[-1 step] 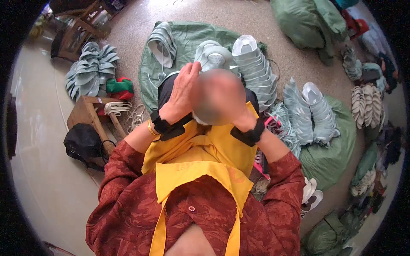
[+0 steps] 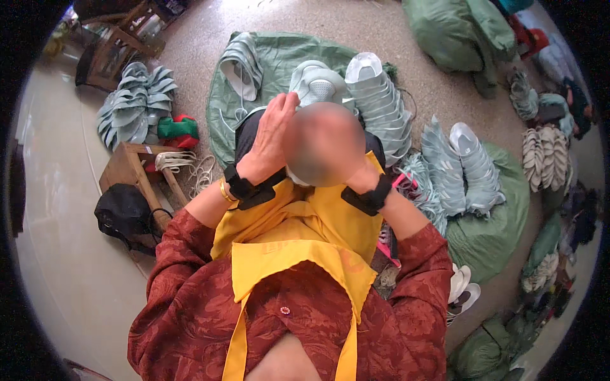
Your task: Threading or stitching a white sneaker component while sitting on the floor.
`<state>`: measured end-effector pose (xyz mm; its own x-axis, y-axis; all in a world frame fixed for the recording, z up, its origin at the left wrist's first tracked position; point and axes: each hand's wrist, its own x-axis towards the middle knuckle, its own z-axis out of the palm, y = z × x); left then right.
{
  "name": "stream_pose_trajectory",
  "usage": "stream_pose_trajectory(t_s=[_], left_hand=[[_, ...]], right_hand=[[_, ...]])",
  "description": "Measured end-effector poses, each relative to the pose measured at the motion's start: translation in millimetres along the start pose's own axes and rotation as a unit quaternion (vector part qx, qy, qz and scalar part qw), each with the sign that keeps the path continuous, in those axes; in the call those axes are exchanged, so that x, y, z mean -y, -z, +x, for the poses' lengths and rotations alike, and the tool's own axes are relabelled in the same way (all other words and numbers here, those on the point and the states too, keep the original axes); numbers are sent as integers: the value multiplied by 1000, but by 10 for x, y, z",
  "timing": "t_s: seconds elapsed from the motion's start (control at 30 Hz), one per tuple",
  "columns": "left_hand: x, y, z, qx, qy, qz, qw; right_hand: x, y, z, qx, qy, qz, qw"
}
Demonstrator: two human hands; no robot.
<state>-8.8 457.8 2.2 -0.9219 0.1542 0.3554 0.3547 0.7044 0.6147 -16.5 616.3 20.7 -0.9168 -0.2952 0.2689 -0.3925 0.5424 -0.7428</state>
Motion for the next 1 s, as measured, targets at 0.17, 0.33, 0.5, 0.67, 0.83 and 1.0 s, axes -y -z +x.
stream_pose_trajectory(t_s=[0.17,0.33,0.5,0.67,0.83,1.0], left_hand=[[15,21,4,16,-19,27,999],[100,-50,-8,21,-14,14,1000],[160,-115,-19,6,-30,-21,999],[175,-123,-9,6,-34,-33,999],[215,-171,-20,1,-9,-66,998],[216,-178,-15,-5,1,-91,996]], right_hand=[[-78,-97,32,3,40,-67,997],[-39,-112,24,11,29,-85,996],[-9,-148,13,7,23,-104,994],[-15,-190,18,-2,20,-112,994],[3,-194,59,-7,8,-91,996],[-26,-218,87,-16,-19,-74,997]])
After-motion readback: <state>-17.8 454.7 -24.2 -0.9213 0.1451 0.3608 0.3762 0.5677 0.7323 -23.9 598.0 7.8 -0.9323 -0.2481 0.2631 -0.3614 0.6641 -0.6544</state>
